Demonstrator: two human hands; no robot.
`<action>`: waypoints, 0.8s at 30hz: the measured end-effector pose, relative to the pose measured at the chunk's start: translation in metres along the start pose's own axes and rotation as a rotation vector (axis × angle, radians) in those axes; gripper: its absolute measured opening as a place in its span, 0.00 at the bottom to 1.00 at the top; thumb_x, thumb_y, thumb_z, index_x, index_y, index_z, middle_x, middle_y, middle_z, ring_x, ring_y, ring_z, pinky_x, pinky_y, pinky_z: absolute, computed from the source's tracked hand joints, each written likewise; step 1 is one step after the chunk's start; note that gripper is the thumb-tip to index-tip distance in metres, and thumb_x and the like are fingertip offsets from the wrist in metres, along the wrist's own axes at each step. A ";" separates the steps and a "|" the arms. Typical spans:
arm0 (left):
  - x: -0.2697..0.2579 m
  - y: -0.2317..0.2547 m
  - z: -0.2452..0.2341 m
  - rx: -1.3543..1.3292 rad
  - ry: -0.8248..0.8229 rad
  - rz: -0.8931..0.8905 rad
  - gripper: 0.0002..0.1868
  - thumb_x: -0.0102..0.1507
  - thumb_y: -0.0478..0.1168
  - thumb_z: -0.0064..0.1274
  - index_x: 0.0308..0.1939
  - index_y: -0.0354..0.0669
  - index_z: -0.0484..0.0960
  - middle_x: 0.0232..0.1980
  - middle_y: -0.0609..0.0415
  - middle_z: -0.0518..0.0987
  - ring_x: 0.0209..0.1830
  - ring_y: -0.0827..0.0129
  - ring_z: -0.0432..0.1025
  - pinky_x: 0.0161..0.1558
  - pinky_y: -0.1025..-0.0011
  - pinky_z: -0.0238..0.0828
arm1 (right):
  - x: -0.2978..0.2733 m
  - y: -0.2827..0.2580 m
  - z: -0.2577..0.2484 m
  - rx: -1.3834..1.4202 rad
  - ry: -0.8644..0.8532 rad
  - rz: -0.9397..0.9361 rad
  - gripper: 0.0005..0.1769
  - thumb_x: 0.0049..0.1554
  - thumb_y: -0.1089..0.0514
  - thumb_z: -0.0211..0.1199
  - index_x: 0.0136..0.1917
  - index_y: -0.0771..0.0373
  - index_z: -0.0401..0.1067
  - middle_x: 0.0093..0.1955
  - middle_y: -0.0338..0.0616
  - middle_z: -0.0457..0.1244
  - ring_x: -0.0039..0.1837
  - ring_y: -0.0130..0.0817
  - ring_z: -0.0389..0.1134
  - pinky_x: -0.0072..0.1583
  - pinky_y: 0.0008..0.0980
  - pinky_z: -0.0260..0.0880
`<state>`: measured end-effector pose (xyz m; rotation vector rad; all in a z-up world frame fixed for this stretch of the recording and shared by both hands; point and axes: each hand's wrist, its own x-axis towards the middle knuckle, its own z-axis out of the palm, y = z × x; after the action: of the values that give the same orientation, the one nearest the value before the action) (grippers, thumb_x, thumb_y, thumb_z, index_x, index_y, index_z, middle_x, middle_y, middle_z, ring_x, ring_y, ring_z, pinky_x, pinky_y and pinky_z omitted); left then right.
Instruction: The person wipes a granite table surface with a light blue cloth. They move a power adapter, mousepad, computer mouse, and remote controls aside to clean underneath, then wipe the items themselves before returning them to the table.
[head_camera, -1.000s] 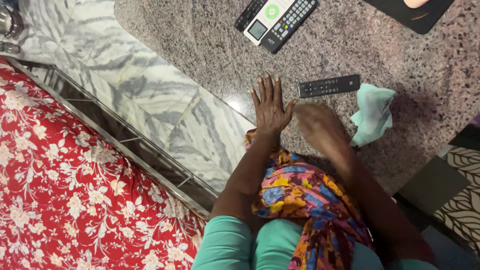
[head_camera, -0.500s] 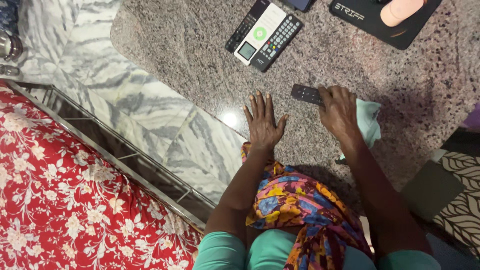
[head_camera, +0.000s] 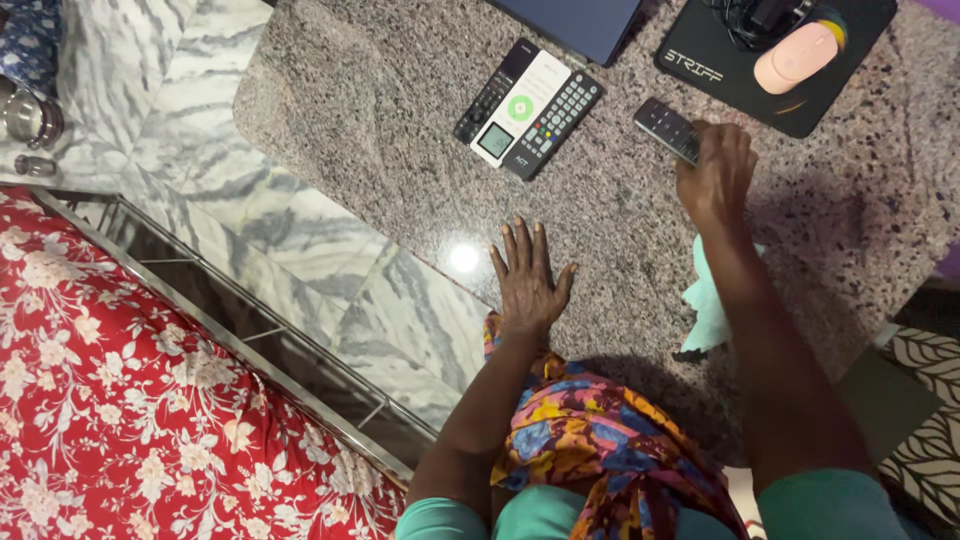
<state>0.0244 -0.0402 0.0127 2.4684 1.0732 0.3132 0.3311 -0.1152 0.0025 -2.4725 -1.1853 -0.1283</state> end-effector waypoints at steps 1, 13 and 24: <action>0.000 0.000 0.000 0.002 0.001 0.000 0.45 0.67 0.62 0.47 0.79 0.37 0.58 0.84 0.33 0.49 0.85 0.37 0.40 0.78 0.36 0.30 | 0.007 0.004 0.001 0.016 0.001 0.001 0.33 0.53 0.59 0.77 0.70 0.67 0.71 0.63 0.58 0.62 0.66 0.54 0.62 0.64 0.54 0.61; 0.001 0.000 0.000 0.022 -0.056 -0.025 0.45 0.68 0.62 0.45 0.80 0.39 0.56 0.84 0.34 0.48 0.85 0.38 0.38 0.78 0.36 0.28 | 0.029 0.021 0.022 -0.006 0.038 0.023 0.35 0.55 0.61 0.75 0.73 0.68 0.69 0.64 0.57 0.62 0.68 0.55 0.60 0.69 0.56 0.57; 0.001 -0.001 0.002 0.028 -0.053 -0.027 0.45 0.68 0.64 0.44 0.81 0.40 0.55 0.85 0.36 0.48 0.86 0.40 0.37 0.78 0.37 0.28 | -0.055 -0.002 0.006 -0.047 0.118 -0.059 0.37 0.59 0.55 0.76 0.78 0.65 0.66 0.80 0.63 0.56 0.83 0.62 0.49 0.77 0.68 0.40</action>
<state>0.0252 -0.0389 0.0107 2.4701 1.0955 0.2250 0.2942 -0.1519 -0.0163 -2.4334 -1.2175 -0.3176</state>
